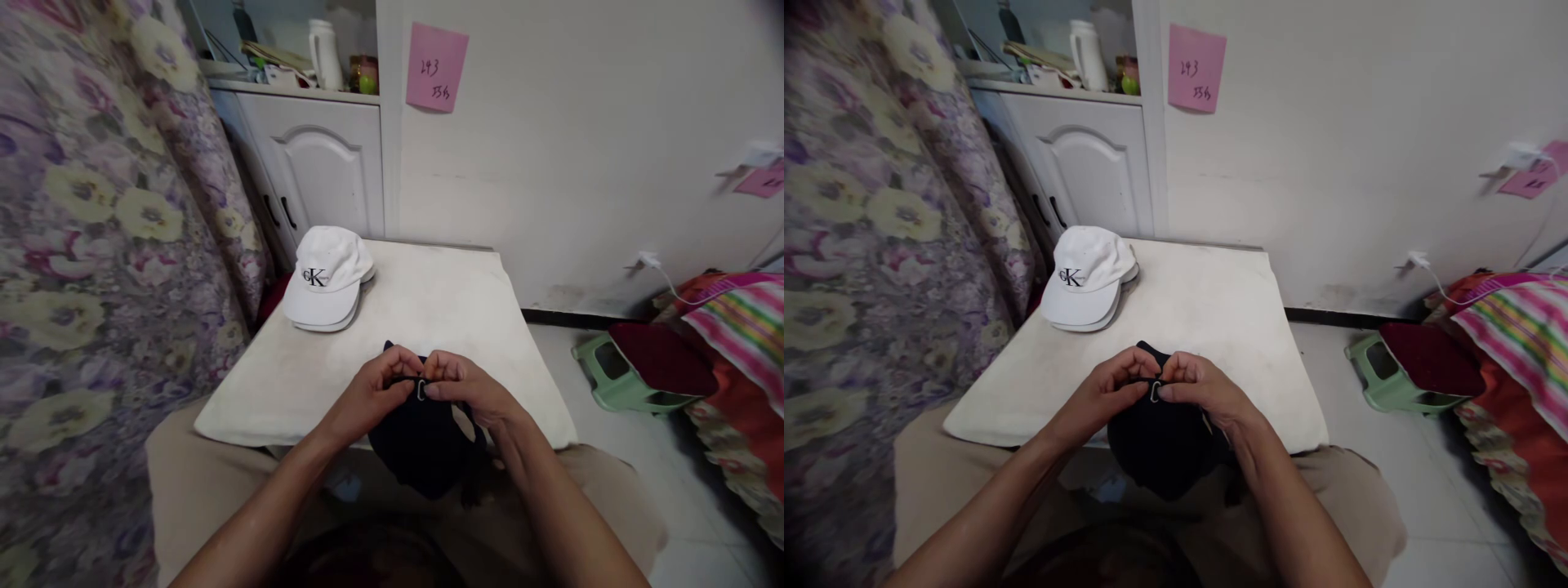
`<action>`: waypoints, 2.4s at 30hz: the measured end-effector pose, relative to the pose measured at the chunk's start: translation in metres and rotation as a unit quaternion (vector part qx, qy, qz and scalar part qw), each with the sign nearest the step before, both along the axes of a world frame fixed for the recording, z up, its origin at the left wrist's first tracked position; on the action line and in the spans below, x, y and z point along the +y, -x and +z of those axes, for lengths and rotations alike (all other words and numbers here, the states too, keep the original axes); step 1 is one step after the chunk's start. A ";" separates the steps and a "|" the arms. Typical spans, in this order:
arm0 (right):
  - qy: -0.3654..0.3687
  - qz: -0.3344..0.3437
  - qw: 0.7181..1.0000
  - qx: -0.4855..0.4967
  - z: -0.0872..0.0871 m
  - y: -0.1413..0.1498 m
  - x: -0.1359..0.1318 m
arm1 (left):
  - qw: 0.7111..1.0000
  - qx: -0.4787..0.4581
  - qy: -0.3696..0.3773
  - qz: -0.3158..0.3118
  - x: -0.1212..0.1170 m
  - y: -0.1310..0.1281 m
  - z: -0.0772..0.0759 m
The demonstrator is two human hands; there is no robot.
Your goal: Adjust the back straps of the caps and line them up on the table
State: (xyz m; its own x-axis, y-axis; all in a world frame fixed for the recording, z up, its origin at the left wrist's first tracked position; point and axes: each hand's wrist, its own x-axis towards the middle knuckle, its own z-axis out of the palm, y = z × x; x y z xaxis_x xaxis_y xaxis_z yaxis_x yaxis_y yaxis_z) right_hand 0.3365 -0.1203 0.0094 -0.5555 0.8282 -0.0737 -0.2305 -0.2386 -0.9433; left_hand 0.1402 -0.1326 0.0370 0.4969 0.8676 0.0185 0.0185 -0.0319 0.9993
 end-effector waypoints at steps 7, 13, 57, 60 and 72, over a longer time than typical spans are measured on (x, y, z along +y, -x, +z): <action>-0.008 -0.013 1.000 -0.007 -0.001 0.003 0.001 | 1.000 -0.002 -0.009 -0.003 0.000 0.000 -0.003; -0.048 -0.047 0.997 -0.034 -0.004 0.007 0.001 | 1.000 0.014 -0.012 0.010 0.001 0.000 -0.006; -0.015 0.059 0.997 -0.048 -0.005 -0.011 0.006 | 0.998 -0.034 0.026 0.039 0.002 0.018 -0.011; -0.040 0.060 0.995 -0.065 -0.002 -0.011 0.007 | 0.998 -0.045 0.035 0.035 0.002 0.018 -0.012; -0.080 0.055 0.991 -0.096 -0.003 -0.011 0.005 | 0.992 0.122 0.016 0.000 0.004 0.011 -0.006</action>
State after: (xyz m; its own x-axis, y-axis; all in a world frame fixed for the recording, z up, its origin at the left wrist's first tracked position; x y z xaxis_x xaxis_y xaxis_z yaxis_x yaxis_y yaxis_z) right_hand 0.3477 -0.1152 0.0065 -0.6314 0.7732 -0.0593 -0.0248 -0.0966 -0.9950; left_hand 0.1289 -0.1281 0.0311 0.4838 0.8655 -0.1300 0.2599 -0.0002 0.9656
